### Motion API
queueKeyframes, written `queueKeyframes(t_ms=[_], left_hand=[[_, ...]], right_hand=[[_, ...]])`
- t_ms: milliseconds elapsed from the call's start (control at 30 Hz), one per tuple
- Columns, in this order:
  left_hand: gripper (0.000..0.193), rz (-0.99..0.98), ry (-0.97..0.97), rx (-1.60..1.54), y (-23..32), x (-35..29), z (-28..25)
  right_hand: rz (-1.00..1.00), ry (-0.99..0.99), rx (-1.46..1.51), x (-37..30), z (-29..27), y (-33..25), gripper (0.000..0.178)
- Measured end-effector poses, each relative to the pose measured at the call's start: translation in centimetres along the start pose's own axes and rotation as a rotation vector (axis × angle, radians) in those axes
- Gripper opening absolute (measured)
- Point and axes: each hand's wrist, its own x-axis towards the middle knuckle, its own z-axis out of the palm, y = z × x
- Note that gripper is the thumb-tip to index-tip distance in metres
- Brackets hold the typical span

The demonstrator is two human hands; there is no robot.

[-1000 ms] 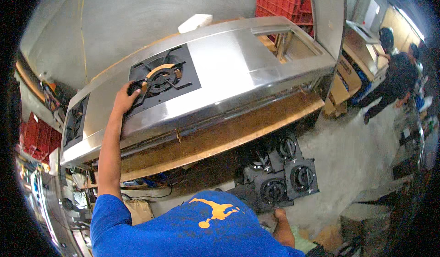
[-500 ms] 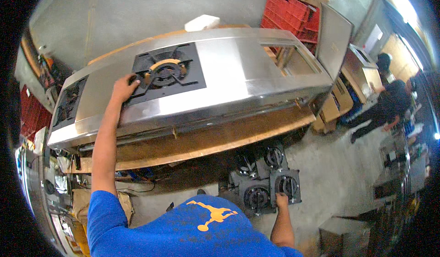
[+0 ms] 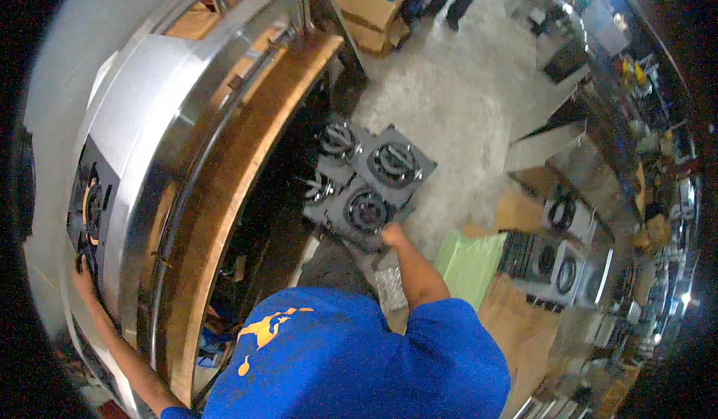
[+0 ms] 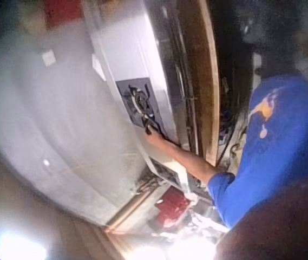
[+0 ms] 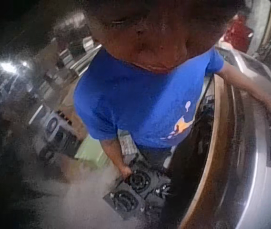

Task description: The person assembles a stainless steel gas stove on a workbench. They place metal panels, install burner grates, and connect a copper gas line using a wrench. The person handles multiple components and tools throughout the process.

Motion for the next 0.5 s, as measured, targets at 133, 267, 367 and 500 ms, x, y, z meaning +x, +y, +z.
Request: queueKeyframes(t_ms=[133,267,367,500], left_hand=[[0.049,-0.015,-0.035,0.063,-0.3,0.7,-0.8],[0.053,-0.022,-0.068,-0.039,-0.5,0.8,-1.0],[0.055,-0.041,-0.089,-0.047,-1.3,0.9,-1.2],[0.058,-0.143,-0.151,-0.067,-1.8,1.4,-2.1]], right_hand=[[0.232,0.024,0.183,-0.8,2.4,-1.5,0.040],[0.029,0.005,0.080,-1.0,4.0,-2.5,0.039],[0.075,0.003,0.102,-0.5,5.1,-3.1,0.041],[0.150,0.011,0.079,0.4,6.5,-3.3,0.042]])
